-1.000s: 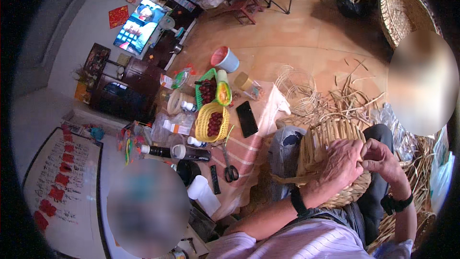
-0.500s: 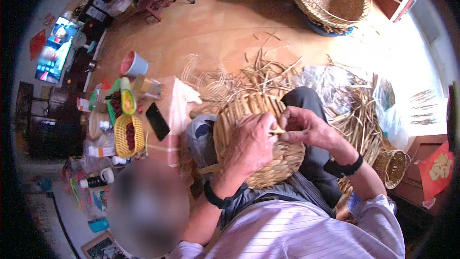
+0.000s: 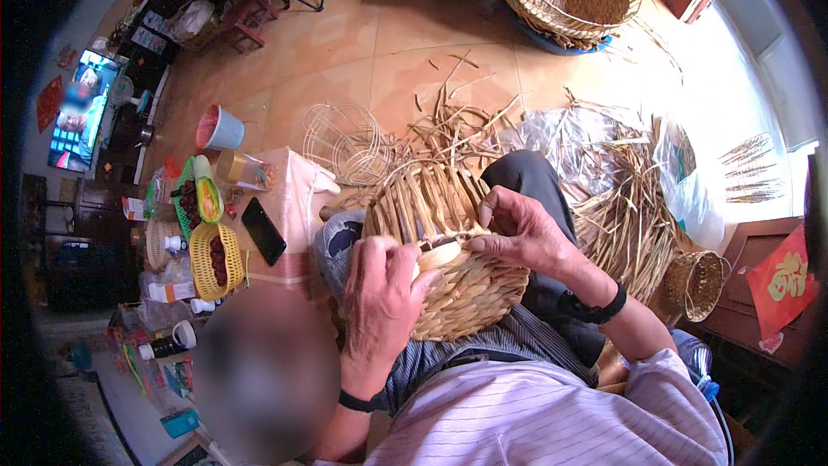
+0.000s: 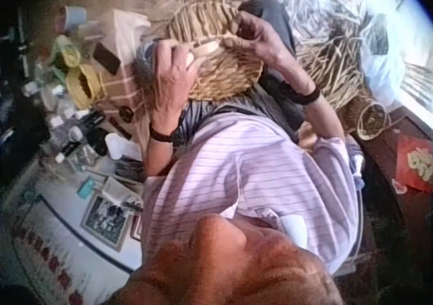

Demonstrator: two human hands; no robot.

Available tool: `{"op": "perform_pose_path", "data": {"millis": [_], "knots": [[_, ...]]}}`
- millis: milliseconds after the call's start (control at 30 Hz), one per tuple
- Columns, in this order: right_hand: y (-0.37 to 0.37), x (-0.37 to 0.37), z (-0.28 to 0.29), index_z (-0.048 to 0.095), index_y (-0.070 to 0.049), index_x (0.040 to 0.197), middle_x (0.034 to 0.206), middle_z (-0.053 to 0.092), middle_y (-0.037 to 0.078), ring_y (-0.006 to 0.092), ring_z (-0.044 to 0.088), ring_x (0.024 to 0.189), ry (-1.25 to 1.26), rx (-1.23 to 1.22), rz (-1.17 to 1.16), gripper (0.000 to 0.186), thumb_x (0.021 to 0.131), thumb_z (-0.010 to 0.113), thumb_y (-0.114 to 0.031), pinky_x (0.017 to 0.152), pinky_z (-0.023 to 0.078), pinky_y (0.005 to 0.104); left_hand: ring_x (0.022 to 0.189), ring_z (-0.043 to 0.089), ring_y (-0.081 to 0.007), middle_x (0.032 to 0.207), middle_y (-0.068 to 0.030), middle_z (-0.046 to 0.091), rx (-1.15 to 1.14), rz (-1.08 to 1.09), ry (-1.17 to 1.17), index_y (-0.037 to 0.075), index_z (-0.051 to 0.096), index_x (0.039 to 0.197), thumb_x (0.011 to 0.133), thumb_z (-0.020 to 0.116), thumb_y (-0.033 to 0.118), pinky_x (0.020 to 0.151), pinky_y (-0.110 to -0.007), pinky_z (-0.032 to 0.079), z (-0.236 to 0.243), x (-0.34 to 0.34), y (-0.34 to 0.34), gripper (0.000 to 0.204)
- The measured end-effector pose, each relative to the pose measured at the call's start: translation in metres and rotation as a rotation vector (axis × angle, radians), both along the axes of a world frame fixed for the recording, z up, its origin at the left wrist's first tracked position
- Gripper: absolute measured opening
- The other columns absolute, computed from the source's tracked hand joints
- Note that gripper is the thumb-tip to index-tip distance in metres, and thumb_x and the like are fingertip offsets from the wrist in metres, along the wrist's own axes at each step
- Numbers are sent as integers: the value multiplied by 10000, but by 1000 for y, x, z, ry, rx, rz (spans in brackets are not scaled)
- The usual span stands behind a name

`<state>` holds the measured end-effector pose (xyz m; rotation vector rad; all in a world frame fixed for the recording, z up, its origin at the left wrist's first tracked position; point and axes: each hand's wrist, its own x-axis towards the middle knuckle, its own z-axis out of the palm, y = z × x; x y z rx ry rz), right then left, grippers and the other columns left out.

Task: Weaving a basket using straw or wicker materials.

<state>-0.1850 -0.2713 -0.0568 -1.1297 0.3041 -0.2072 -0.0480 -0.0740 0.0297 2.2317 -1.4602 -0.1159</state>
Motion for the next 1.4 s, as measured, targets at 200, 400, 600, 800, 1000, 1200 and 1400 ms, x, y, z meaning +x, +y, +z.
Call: {"op": "perform_pose_path", "data": {"millis": [200, 400, 600, 800, 1000, 1200, 1400], "knots": [[4, 0, 4, 542, -82, 963, 903, 558, -71, 13, 517, 830, 93, -173, -30, 316, 924, 856, -66, 724, 452, 207, 958, 624, -343, 957, -133, 608, 162, -38, -118, 54, 602, 943, 810, 824, 109, 818, -468, 500, -2, -1, 11, 264], [15, 5, 0, 565, -78, 877, 772, 532, -75, 38, 477, 737, 134, -275, -158, 291, 887, 855, -57, 646, 430, 244, 734, 626, -302, 730, -99, 609, 105, 135, -112, 41, 571, 828, 897, 825, 223, 719, -406, 467, -11, 10, 37, 321], [8, 3, -3, 563, -89, 873, 765, 534, -87, 24, 475, 728, 88, -153, -120, 305, 899, 867, -89, 631, 411, 228, 797, 493, -66, 828, 60, 553, -173, 380, 798, 45, 634, 907, 1046, 726, 340, 723, -262, 412, -41, 51, 67, 339], [1, 6, -4, 568, -98, 893, 819, 553, -89, 21, 494, 767, 27, -60, -70, 288, 932, 852, -119, 663, 423, 220, 905, 528, -80, 921, 42, 582, -387, 285, 877, 62, 634, 957, 1050, 720, 338, 854, -242, 430, -74, 52, 80, 304], [-20, -4, -3, 669, -92, 1050, 911, 603, -79, 30, 518, 865, 67, 18, 16, 368, 1131, 550, -431, 792, 435, 220, 790, 593, -89, 900, 20, 627, -285, 385, 861, 38, 674, 1036, 1024, 755, 336, 739, -254, 502, -69, 64, 93, 309], [-27, -7, -7, 667, -80, 1138, 1026, 628, -58, 33, 526, 930, 49, 65, 51, 404, 1129, 534, -461, 843, 443, 223, 816, 582, -80, 897, 30, 625, -283, 413, 847, 40, 675, 1033, 1010, 774, 357, 760, -241, 480, -79, 70, 93, 333], [-24, 1, -9, 621, -54, 1082, 1014, 686, -47, 43, 630, 946, 2, 8, 84, 301, 902, 861, -38, 852, 521, 211, 822, 563, -68, 890, 39, 621, -342, 407, 910, 47, 673, 1032, 998, 792, 351, 763, -237, 463, -85, 71, 103, 328]]}}
